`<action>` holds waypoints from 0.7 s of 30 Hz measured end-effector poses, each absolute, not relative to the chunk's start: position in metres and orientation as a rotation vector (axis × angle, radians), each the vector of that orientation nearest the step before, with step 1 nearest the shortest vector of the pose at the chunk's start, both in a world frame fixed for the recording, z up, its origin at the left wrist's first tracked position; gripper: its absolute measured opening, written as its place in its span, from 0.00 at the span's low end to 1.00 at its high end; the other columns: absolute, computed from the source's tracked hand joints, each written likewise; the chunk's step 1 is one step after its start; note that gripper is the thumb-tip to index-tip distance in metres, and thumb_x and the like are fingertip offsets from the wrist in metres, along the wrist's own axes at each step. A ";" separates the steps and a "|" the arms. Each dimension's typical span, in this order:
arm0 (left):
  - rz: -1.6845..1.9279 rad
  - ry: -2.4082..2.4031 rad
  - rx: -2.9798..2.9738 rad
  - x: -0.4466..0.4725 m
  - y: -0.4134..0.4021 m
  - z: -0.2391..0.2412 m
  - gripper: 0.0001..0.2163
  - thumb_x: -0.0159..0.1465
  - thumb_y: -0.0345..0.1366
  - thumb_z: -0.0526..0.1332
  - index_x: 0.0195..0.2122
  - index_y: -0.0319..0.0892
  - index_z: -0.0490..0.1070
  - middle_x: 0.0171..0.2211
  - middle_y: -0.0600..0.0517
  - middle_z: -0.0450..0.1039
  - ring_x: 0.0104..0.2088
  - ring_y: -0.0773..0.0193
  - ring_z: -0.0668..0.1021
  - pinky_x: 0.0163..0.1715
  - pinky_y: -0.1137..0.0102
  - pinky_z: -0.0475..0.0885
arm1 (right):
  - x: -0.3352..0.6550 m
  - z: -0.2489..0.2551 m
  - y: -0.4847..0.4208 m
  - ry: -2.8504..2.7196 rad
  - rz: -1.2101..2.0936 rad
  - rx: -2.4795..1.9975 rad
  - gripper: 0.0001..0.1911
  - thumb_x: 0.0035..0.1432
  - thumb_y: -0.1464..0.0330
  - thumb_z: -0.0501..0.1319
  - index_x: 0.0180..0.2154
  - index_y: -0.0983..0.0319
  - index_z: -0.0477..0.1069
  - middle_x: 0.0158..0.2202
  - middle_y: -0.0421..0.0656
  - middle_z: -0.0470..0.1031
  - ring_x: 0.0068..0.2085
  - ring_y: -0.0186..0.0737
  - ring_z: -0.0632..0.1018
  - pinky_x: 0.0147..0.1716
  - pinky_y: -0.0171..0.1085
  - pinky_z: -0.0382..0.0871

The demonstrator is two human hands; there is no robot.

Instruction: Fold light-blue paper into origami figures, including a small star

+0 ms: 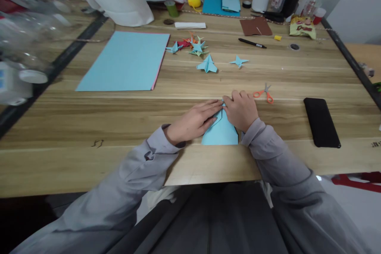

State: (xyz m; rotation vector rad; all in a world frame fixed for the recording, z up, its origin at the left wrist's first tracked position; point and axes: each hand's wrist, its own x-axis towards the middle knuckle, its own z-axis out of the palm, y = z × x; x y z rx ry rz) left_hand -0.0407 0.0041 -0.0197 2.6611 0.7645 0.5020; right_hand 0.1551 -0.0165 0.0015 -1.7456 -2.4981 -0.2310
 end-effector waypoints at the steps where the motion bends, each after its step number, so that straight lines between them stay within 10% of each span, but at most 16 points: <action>1: 0.498 0.765 2.662 -0.041 0.004 -0.020 0.20 0.68 0.32 0.52 0.60 0.34 0.66 0.63 0.37 0.66 0.66 0.50 0.65 0.64 0.50 0.64 | 0.155 0.001 -0.016 -2.494 -0.227 -1.741 0.20 0.67 0.63 0.53 0.55 0.60 0.73 0.42 0.53 0.71 0.43 0.50 0.65 0.38 0.43 0.50; 21: 0.477 0.680 2.703 -0.048 0.009 -0.018 0.19 0.69 0.33 0.52 0.58 0.32 0.69 0.63 0.38 0.65 0.66 0.50 0.65 0.64 0.52 0.64 | 0.155 0.002 -0.015 -2.500 -0.170 -1.763 0.18 0.67 0.62 0.53 0.53 0.56 0.76 0.43 0.51 0.71 0.43 0.49 0.65 0.38 0.42 0.51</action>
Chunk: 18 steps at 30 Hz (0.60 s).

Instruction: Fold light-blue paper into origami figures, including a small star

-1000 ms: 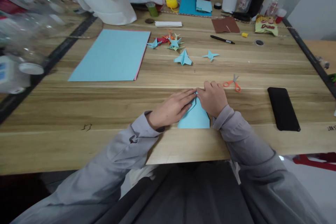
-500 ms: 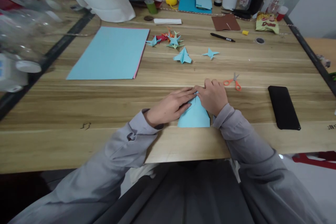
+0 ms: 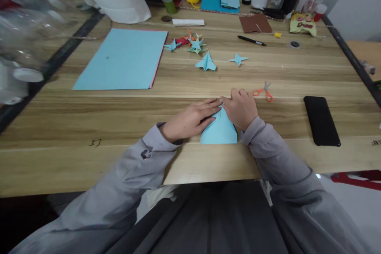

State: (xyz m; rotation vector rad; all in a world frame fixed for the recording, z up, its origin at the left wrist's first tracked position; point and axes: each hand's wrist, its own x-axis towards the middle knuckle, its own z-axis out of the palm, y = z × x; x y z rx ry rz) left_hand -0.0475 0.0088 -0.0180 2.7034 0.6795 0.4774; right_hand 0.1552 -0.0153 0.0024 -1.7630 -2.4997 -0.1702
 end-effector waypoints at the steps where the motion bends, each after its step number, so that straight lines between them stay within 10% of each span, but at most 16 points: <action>1: 0.481 0.678 2.701 -0.048 0.009 -0.018 0.19 0.69 0.34 0.52 0.58 0.32 0.69 0.63 0.38 0.65 0.66 0.51 0.65 0.64 0.53 0.65 | 0.155 0.002 -0.015 -2.498 -0.178 -1.760 0.18 0.67 0.62 0.53 0.53 0.57 0.76 0.43 0.51 0.71 0.43 0.49 0.65 0.38 0.42 0.51; 8: 0.521 0.747 2.690 -0.044 0.005 -0.017 0.26 0.66 0.48 0.58 0.57 0.32 0.69 0.62 0.35 0.66 0.64 0.46 0.68 0.63 0.50 0.66 | 0.155 0.001 -0.016 -2.505 -0.203 -1.748 0.18 0.67 0.63 0.54 0.54 0.56 0.75 0.43 0.51 0.71 0.43 0.49 0.65 0.38 0.42 0.52; 18: 0.493 0.703 2.726 -0.046 0.005 -0.016 0.21 0.71 0.45 0.52 0.53 0.35 0.74 0.63 0.39 0.66 0.65 0.50 0.66 0.64 0.52 0.64 | 0.156 0.002 -0.016 -2.502 -0.188 -1.751 0.18 0.67 0.64 0.54 0.53 0.57 0.76 0.42 0.51 0.71 0.42 0.48 0.65 0.38 0.42 0.52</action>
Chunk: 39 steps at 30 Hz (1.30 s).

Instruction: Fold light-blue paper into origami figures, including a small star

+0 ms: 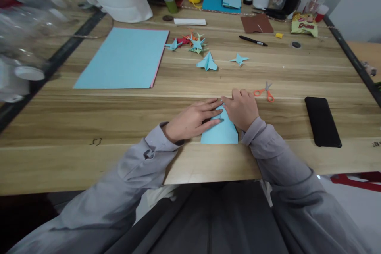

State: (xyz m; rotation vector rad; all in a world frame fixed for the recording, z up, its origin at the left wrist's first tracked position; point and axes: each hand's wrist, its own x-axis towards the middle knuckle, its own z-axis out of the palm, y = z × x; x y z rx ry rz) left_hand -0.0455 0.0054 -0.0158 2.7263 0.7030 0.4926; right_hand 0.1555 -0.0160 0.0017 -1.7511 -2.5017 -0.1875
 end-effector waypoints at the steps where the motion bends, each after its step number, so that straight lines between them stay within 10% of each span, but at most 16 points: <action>1: 0.490 0.709 2.723 -0.045 0.006 -0.016 0.20 0.72 0.43 0.50 0.53 0.35 0.74 0.63 0.39 0.66 0.65 0.51 0.66 0.64 0.52 0.64 | 0.156 0.002 -0.016 -2.501 -0.187 -1.750 0.18 0.67 0.64 0.54 0.53 0.56 0.76 0.42 0.51 0.71 0.42 0.48 0.65 0.38 0.42 0.52; 39: 0.479 0.659 2.720 -0.048 0.008 -0.017 0.18 0.69 0.37 0.54 0.54 0.33 0.73 0.63 0.38 0.65 0.67 0.49 0.64 0.64 0.51 0.64 | 0.156 0.001 -0.016 -2.503 -0.208 -1.762 0.18 0.68 0.63 0.53 0.53 0.55 0.76 0.43 0.51 0.71 0.43 0.49 0.65 0.39 0.43 0.52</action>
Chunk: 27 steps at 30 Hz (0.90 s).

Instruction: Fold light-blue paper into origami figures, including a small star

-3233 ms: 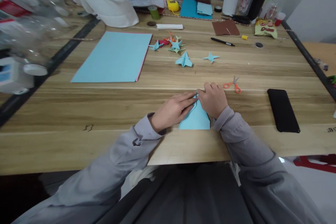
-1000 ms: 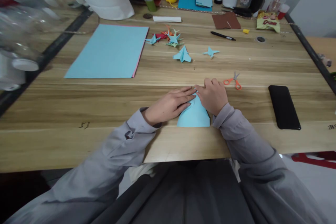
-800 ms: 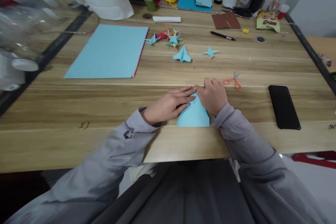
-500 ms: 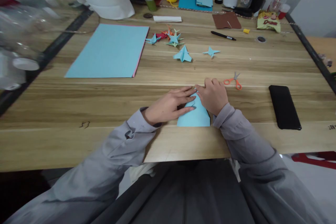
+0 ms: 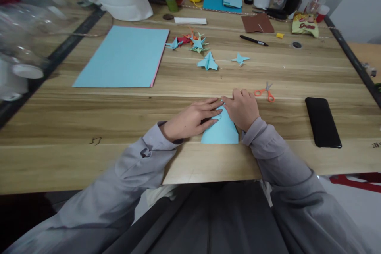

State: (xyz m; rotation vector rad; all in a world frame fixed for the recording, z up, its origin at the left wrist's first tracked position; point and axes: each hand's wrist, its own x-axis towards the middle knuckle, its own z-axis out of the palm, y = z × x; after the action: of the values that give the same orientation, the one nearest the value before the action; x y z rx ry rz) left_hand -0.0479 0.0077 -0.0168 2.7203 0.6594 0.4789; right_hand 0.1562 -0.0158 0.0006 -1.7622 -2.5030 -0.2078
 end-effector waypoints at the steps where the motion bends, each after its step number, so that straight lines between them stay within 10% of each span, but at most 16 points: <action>1: 0.479 0.657 2.718 -0.048 0.008 -0.017 0.17 0.69 0.36 0.55 0.54 0.34 0.73 0.63 0.38 0.65 0.67 0.49 0.64 0.65 0.51 0.64 | 0.156 0.001 -0.016 -2.504 -0.208 -1.759 0.18 0.68 0.63 0.53 0.53 0.55 0.75 0.43 0.51 0.70 0.43 0.49 0.65 0.39 0.43 0.52; 27: 0.460 0.670 2.763 -0.048 0.007 -0.014 0.18 0.70 0.38 0.52 0.54 0.35 0.74 0.62 0.40 0.67 0.66 0.49 0.65 0.64 0.51 0.64 | 0.157 -0.001 -0.016 -2.504 -0.209 -1.757 0.19 0.68 0.63 0.53 0.55 0.56 0.74 0.44 0.51 0.71 0.43 0.49 0.65 0.40 0.43 0.53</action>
State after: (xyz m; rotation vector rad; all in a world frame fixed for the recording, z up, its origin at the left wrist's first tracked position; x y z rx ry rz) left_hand -0.0475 0.0074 -0.0137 2.7629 0.6703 0.4603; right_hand 0.1567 -0.0156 -0.0010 -1.7567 -2.5042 -0.2087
